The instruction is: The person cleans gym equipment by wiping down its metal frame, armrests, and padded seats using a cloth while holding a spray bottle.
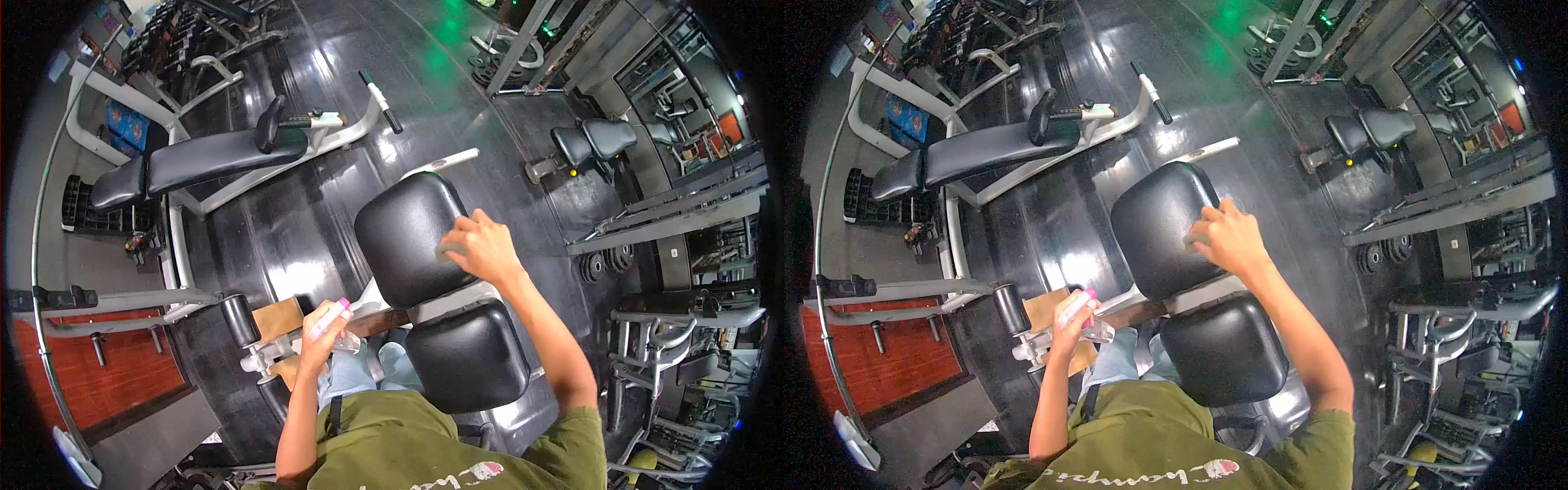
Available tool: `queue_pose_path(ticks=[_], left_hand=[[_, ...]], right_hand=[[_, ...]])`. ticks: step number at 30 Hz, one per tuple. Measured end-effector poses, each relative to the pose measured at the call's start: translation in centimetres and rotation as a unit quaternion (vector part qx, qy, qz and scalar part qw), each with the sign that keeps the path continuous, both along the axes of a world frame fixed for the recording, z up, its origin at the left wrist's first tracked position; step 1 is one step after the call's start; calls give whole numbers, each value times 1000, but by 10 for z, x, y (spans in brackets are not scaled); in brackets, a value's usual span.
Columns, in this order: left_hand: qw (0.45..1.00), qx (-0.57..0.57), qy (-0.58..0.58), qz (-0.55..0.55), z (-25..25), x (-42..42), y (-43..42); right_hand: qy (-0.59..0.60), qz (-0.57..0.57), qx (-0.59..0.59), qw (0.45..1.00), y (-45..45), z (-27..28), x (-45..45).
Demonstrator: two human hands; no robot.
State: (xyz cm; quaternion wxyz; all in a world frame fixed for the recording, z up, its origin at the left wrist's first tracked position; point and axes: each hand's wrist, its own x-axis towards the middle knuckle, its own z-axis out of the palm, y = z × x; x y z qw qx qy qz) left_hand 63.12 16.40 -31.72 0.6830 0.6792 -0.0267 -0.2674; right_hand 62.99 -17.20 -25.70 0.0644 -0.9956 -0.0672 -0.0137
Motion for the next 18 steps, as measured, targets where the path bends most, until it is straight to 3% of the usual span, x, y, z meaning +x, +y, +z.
queue_pose_path(ticks=[3, 7, 13, 18], left_hand=[[1000, 9, 0, -18, -3, 15, 5], [999, -20, 20, -30, -5, 41, 12], [997, -29, 6, -66, -2, 80, 22], [997, -30, -6, -72, -5, 102, 28]], right_hand=[[-37, -46, 7, 998, 19, -12, 10], [-36, 3, -12, 999, 58, -40, 22], [55, 52, -13, 997, 33, -19, 15], [10, -103, -13, 995, 13, -2, 24]])
